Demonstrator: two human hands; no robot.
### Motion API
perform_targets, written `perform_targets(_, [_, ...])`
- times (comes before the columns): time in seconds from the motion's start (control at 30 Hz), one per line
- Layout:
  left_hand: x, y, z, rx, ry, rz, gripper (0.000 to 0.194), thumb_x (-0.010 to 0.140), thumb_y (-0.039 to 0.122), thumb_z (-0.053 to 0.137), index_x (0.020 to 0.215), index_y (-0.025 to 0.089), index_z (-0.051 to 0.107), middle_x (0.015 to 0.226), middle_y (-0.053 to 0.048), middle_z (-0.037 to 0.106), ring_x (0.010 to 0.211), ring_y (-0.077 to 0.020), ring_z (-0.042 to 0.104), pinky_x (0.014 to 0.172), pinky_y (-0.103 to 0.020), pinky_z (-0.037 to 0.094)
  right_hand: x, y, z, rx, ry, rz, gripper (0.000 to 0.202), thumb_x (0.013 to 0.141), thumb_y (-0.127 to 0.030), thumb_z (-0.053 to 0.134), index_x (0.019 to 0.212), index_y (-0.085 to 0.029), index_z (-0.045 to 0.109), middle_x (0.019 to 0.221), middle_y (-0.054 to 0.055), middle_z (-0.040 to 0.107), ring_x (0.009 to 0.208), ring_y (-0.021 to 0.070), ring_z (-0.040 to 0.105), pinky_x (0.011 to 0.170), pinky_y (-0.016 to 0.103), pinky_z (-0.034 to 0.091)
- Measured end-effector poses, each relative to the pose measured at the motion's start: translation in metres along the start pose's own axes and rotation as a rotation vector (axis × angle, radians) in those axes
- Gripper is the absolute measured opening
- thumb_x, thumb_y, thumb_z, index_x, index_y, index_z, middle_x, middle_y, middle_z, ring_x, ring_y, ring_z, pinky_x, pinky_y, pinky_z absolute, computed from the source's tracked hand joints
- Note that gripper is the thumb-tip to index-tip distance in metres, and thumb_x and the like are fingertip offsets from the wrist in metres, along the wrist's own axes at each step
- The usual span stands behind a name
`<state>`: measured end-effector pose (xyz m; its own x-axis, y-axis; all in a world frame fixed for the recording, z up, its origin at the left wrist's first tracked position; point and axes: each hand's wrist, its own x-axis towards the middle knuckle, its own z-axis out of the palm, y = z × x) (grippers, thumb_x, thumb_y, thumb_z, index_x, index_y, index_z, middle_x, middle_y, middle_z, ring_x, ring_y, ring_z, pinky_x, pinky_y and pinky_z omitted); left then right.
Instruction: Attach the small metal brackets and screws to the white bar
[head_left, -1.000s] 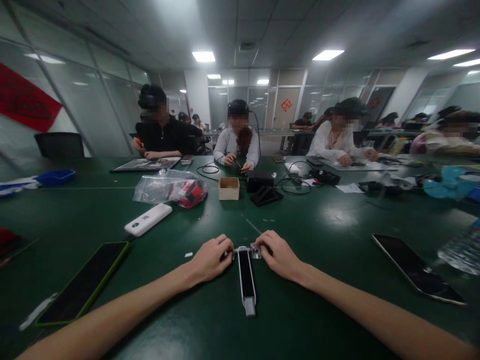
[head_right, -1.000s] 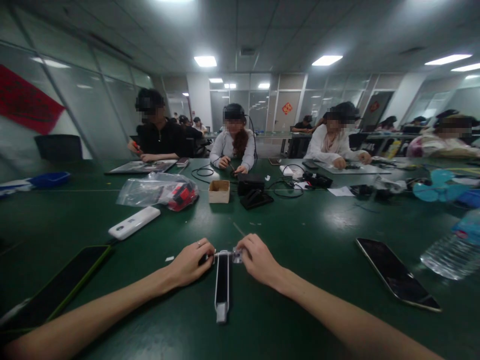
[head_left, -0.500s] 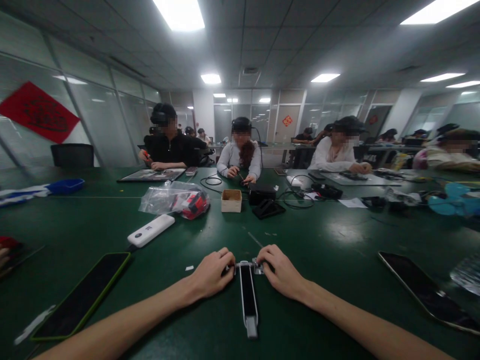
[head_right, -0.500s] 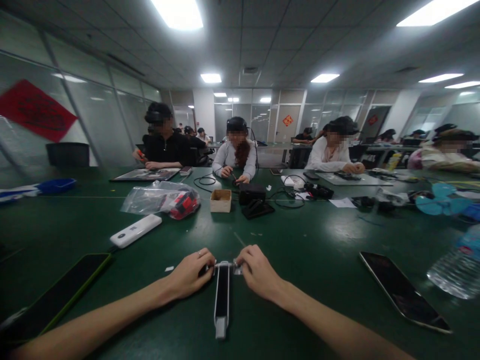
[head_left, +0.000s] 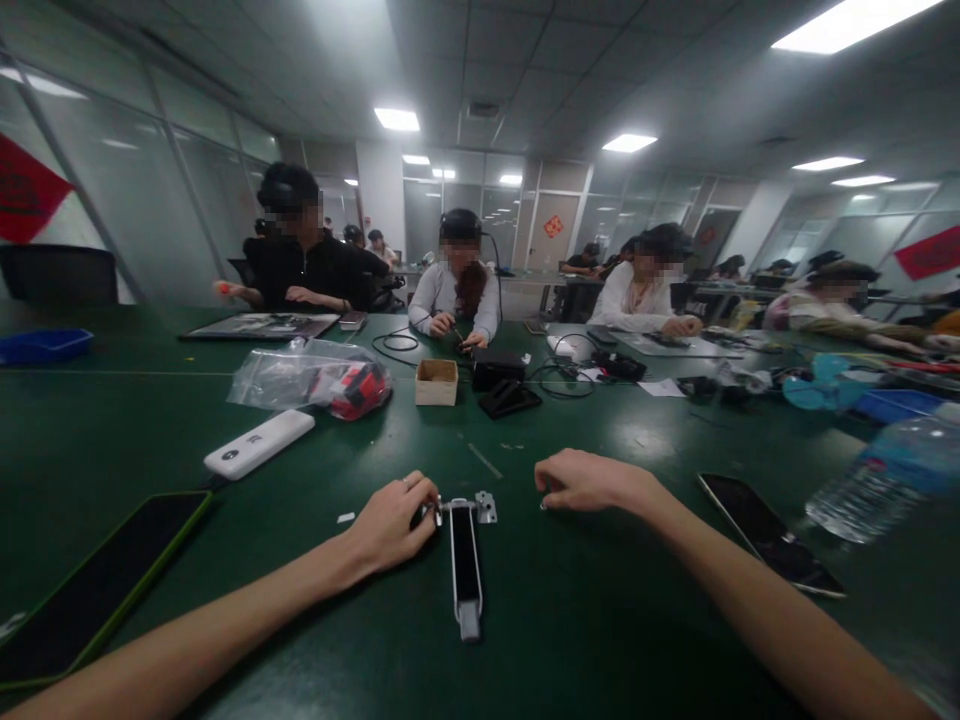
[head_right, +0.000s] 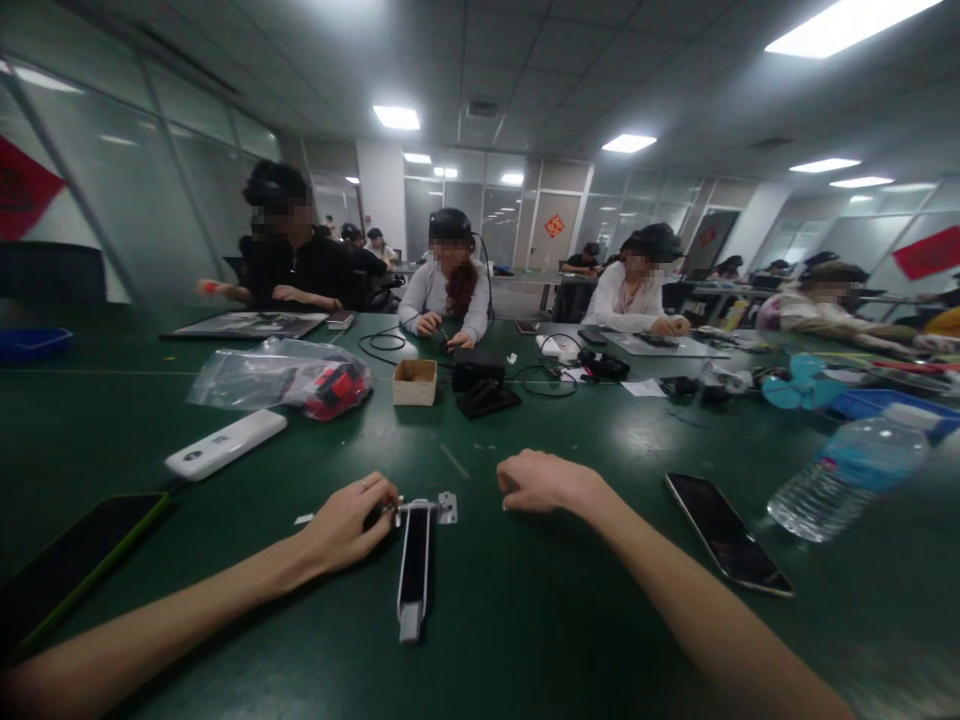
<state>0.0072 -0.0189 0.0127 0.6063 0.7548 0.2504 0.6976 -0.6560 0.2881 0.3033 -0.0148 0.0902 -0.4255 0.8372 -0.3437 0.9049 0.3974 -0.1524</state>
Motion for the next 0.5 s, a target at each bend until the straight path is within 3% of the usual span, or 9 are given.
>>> perform_targets(0.13, [0.002,-0.002,-0.001,-0.044,0.023,-0.013,0.015,0.082,0.022,0.042,0.090,0.017,0.054,0.090,-0.006,0.056,0.077,-0.0179,0.055,0.071,-0.031,0.044,0.004,0.002,0.008,0.030,-0.071,0.000,0.028,0.077,-0.030,0.063,0.102,-0.017,0.062,0.092,0.005,0.063,0.079,0.0185,0.058,0.060,0.025,0.039])
perform_targets(0.3, [0.009,-0.004,-0.023,-0.080,0.130,-0.044,0.014,0.083,0.023,0.042,0.087,0.016,0.054,0.087,-0.005,0.056,0.073,-0.0168,0.053,0.069,-0.030,0.043,0.015,-0.004,0.015,0.082,-0.056,-0.035,0.008,0.072,-0.011,0.058,0.077,-0.015,0.062,0.078,0.002,0.062,0.068,0.0140,0.056,0.056,0.023,0.038])
perform_targets(0.4, [0.011,0.004,-0.042,-0.114,0.192,-0.061,0.013,0.081,0.023,0.044,0.085,0.016,0.055,0.082,-0.003,0.055,0.064,-0.0136,0.049,0.064,-0.028,0.042,0.015,-0.013,0.016,0.162,0.029,-0.095,0.007,0.071,-0.012,0.059,0.078,-0.015,0.061,0.077,0.002,0.061,0.065,0.0129,0.054,0.054,0.022,0.038])
perform_targets(0.5, [0.009,0.020,-0.052,-0.241,0.142,-0.103,0.013,0.080,0.025,0.049,0.084,0.015,0.057,0.077,-0.001,0.054,0.063,-0.0126,0.048,0.060,-0.025,0.040,0.013,-0.031,0.021,0.321,0.192,-0.267,0.012,0.076,-0.018,0.059,0.087,-0.016,0.062,0.082,0.002,0.060,0.067,0.0127,0.053,0.057,0.023,0.041])
